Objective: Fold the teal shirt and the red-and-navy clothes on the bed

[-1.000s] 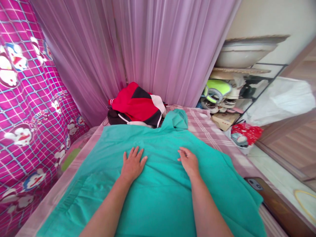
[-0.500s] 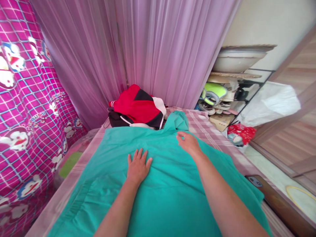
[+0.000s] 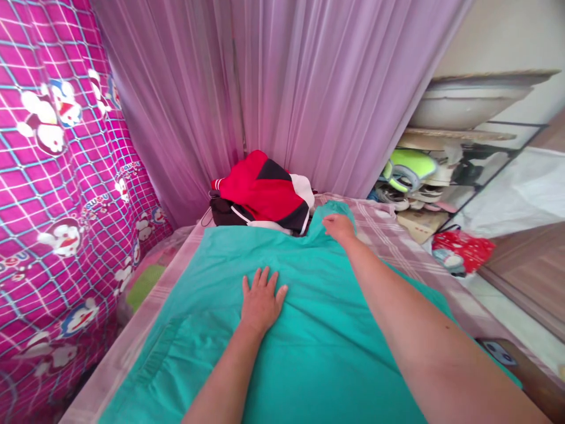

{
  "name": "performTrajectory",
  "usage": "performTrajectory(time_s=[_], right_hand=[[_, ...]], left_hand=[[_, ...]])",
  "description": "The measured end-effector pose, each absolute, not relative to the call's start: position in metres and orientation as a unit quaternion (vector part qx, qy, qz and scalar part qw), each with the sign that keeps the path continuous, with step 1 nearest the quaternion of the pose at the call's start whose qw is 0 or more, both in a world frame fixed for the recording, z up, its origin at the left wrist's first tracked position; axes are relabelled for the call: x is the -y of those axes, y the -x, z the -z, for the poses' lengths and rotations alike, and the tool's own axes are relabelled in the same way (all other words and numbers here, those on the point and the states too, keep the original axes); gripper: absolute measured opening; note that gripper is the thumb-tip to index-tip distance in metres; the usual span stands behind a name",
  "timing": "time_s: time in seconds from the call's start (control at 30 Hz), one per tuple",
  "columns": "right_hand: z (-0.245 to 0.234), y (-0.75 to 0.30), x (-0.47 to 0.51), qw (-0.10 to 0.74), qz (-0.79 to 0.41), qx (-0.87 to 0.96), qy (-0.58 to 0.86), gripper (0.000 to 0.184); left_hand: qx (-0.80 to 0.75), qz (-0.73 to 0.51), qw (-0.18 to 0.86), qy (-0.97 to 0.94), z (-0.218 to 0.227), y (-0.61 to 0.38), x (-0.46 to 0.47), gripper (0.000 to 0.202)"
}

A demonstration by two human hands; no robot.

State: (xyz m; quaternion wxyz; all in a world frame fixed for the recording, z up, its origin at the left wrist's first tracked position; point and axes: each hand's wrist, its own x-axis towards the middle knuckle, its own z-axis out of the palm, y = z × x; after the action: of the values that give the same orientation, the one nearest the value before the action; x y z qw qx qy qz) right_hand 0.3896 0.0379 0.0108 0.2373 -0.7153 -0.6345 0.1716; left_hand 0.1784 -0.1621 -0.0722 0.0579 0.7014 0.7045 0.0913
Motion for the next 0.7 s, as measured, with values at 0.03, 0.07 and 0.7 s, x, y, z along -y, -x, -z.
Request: performTrajectory(time_s=[0.03, 0.07, 0.7], right_hand=[[-0.012, -0.392, -0.035, 0.244, -0.171, 0.637, 0.711, 0.025], [-0.014, -0.394, -0.031, 0.254, -0.170, 0.641, 0.704, 0.026], [0.027, -0.441, 0.190, 0.481, -0.165, 0.642, 0.573, 0.033]], left_hand=[[-0.704, -0.092, 0.059, -0.702, 0.072, -0.178, 0.162, 0.058], [-0.704, -0.093, 0.060, -0.702, 0.072, -0.178, 0.162, 0.057], [-0.720, -0.163, -0.117, -0.664, 0.028, -0.110, 0.150, 0.064]])
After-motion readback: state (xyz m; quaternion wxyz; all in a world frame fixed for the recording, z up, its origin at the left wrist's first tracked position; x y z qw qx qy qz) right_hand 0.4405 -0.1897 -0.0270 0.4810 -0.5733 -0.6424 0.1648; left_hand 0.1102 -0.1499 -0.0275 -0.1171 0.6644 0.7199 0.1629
